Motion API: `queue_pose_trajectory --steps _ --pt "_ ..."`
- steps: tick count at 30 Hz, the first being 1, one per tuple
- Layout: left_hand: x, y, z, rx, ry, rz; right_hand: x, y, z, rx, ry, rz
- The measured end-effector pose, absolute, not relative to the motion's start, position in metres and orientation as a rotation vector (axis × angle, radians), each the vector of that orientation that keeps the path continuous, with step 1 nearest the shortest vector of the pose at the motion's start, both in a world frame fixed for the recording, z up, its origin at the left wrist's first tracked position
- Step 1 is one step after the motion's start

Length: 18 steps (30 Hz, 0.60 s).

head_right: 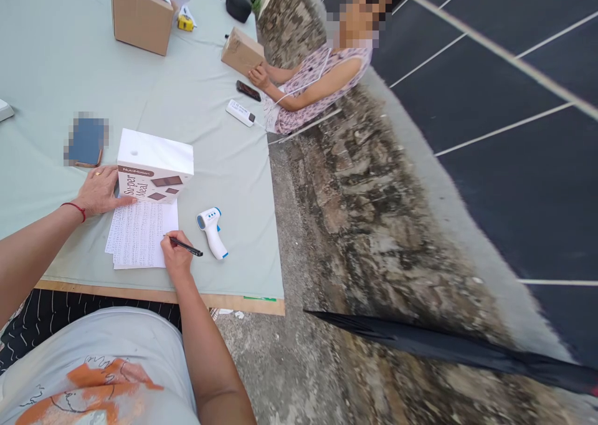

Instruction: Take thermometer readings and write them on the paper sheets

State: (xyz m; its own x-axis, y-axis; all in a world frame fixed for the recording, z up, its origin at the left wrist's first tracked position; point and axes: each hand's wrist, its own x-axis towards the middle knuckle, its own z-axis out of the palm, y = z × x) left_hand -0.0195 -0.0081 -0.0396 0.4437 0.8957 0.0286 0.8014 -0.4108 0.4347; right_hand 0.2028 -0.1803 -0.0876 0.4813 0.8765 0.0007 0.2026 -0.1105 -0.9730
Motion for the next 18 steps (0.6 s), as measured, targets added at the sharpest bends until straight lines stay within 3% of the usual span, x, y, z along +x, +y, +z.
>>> queue_pose_trajectory --steps 11,18 --pt "-0.022 -0.004 -0.049 2.367 1.407 0.427 0.204 -0.182 -0.090 -1.608 -1.001 0.709" --pt "-0.022 -0.004 -0.048 2.323 1.410 0.477 0.227 -0.183 -0.084 -1.703 -1.358 0.364"
